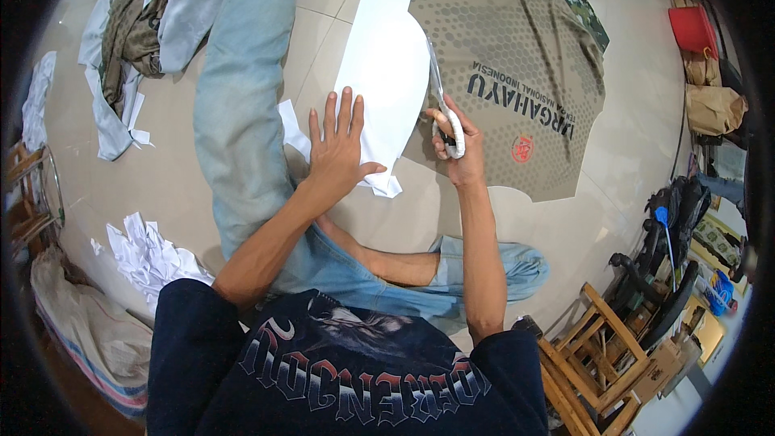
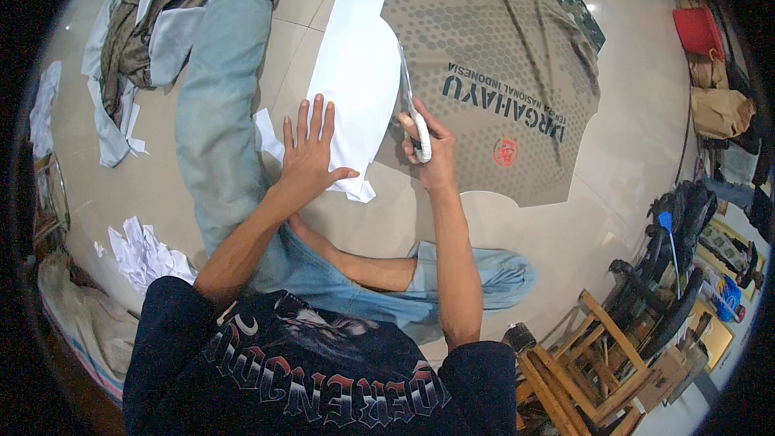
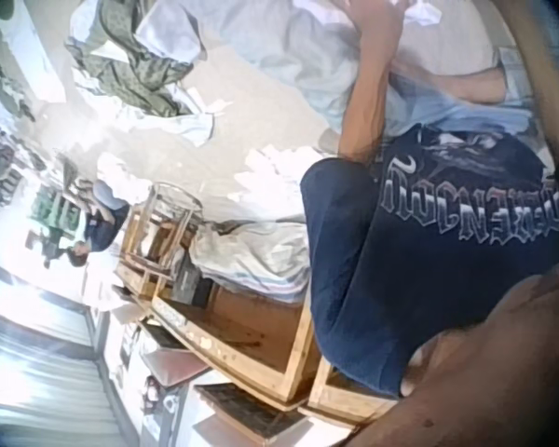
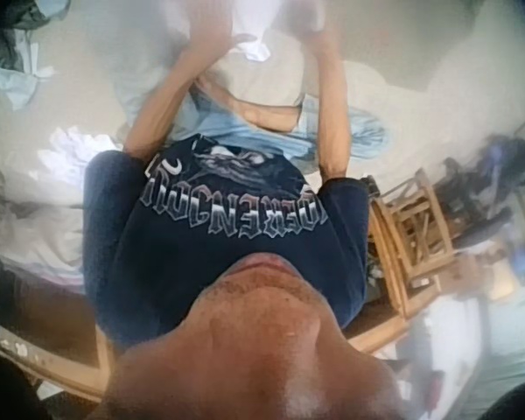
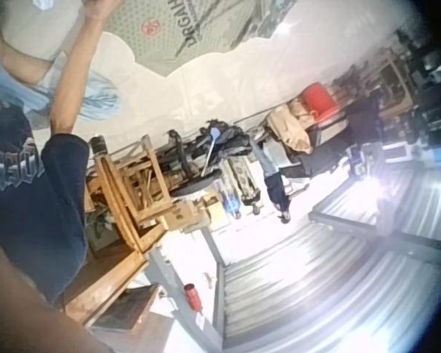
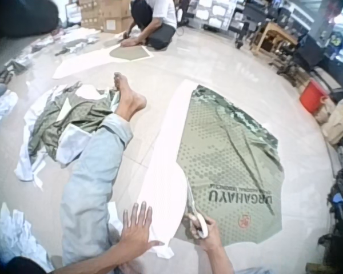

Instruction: The person sits on the floor and uses shears to cut a white fabric piece along a pattern template. They repeatedly adjust the fabric and template, cut along straight and curved edges, and remove excess fabric scraps. The person also flips the fabric to cut the other side.

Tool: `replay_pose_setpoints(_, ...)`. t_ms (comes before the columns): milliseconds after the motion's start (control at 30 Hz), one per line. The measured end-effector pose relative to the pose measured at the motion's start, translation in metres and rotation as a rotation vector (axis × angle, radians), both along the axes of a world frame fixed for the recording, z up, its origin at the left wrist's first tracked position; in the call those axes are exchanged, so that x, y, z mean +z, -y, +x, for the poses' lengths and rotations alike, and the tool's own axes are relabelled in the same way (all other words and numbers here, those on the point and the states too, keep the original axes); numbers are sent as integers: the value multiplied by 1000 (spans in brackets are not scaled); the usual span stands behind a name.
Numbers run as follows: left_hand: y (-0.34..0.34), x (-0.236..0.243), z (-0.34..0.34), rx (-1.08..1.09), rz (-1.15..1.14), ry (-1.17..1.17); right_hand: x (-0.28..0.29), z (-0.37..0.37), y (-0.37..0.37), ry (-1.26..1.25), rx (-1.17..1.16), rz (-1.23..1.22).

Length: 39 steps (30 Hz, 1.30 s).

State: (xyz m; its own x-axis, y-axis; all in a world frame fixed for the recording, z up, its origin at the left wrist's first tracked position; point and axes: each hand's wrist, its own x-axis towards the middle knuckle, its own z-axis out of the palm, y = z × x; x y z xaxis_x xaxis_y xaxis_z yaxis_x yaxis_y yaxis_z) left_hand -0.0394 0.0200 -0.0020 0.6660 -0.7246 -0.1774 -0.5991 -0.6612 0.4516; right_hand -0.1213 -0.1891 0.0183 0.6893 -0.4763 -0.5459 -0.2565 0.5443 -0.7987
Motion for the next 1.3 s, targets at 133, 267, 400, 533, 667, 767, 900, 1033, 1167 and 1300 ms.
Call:
replay_pose_setpoints(133, -1, -2, 0, 0, -22, 20, 2, 4, 11, -27, 51, -3)
replay_pose_setpoints(267, 2, 4, 1, 6, 9, -6, 2, 6, 27, -19, 120, -9)
replay_pose_setpoints(400, 5, 10, 3, 8, 60, -33, 3, 19, 41, -21, 188, -68)
replay_pose_setpoints(533, 6, 13, 3, 11, 98, -64, 2, 30, 52, -44, 199, -24)
replay_pose_setpoints(667, 6, 13, 4, 8, 137, -75, 6, 37, 59, -57, 255, -18)
replay_pose_setpoints(767, 7, 13, 5, -1, 143, -77, 7, 40, 71, -75, 307, -66)
replay_pose_setpoints(900, 7, 14, 5, -11, 146, -75, 8, 54, 88, -33, 380, -47)
replay_pose_setpoints(1033, 3, 14, 6, -29, 130, -71, 6, 70, 101, -71, 466, -58)
replay_pose_setpoints(1167, 3, 14, 6, -23, 104, -92, 6, 76, 108, -103, 504, -82)
replay_pose_setpoints(1300, 4, 16, 5, -3, 101, -111, 8, 79, 119, -113, 556, -77)
